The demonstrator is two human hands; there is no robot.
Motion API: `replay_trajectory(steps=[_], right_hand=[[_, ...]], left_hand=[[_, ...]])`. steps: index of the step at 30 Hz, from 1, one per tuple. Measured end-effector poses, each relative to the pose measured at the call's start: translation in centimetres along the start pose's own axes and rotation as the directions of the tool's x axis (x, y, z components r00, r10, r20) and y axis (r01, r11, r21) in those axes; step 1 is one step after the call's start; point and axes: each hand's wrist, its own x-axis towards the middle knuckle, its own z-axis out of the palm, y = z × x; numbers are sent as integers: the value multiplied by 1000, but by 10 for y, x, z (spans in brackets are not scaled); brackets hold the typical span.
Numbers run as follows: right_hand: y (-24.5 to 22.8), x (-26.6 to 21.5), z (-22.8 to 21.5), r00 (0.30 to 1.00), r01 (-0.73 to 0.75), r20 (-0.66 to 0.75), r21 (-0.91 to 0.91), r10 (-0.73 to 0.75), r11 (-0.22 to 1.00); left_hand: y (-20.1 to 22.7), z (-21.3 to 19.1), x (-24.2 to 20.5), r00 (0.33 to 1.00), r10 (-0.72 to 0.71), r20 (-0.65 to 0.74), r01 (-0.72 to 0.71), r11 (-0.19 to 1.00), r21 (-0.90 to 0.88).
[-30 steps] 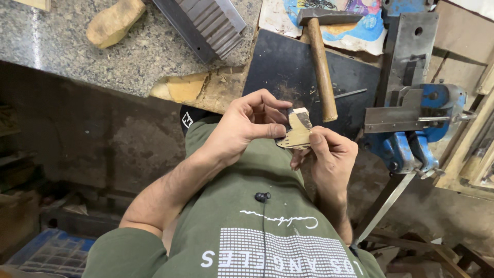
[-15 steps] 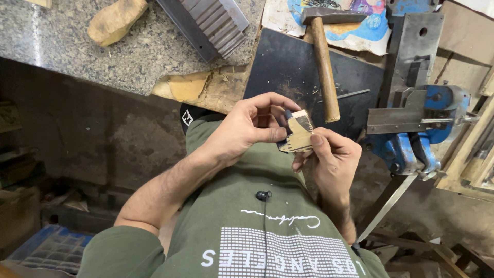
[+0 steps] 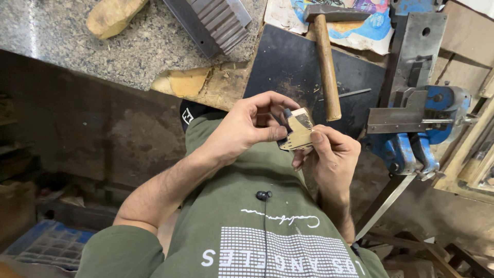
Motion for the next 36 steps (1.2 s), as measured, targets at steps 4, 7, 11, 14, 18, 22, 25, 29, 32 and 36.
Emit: replay_trajectory(steps=[4, 7, 11, 14, 18, 22, 25, 29, 32, 36], right_hand=[[2, 4, -1, 1000, -2, 11, -18, 3, 1000], [9, 11, -3, 998, -27, 50, -55, 30, 998], [33, 38, -10, 989, -42, 135, -79, 52, 996], [64, 76, -9, 988, -104, 94, -201, 125, 974], [99, 110, -3, 999, 17, 48, -691, 22, 723], [92, 104, -6, 898, 319, 211, -916, -387, 243], [78, 93, -16, 874, 158, 147, -987, -463, -15], [73, 104, -25, 867, 127, 212, -969, -452, -211], [77, 123, -34, 813, 108, 309, -913, -493, -394], [74, 146, -57, 892, 69, 216, -933, -396, -354]], left_hand=[[-12, -4, -2, 1000, 4, 9, -4, 1000, -9], [-25, -10, -3, 998, -25, -52, 30, 994, 106], [-51, -26, -1, 992, -16, -127, 9, 999, -53], [-68, -44, 6, 932, 180, -315, -191, 982, -3], [-89, -73, 20, 792, 298, -533, -285, 952, 109], [-98, -94, 39, 687, 308, -658, -409, 912, 0], [-109, -102, 52, 636, 324, -701, -444, 896, 11], [-115, -114, 70, 565, 384, -730, -480, 873, 87], [-115, -120, 77, 550, 420, -722, -525, 846, 92], [-116, -124, 80, 563, 402, -722, -528, 847, 60]])
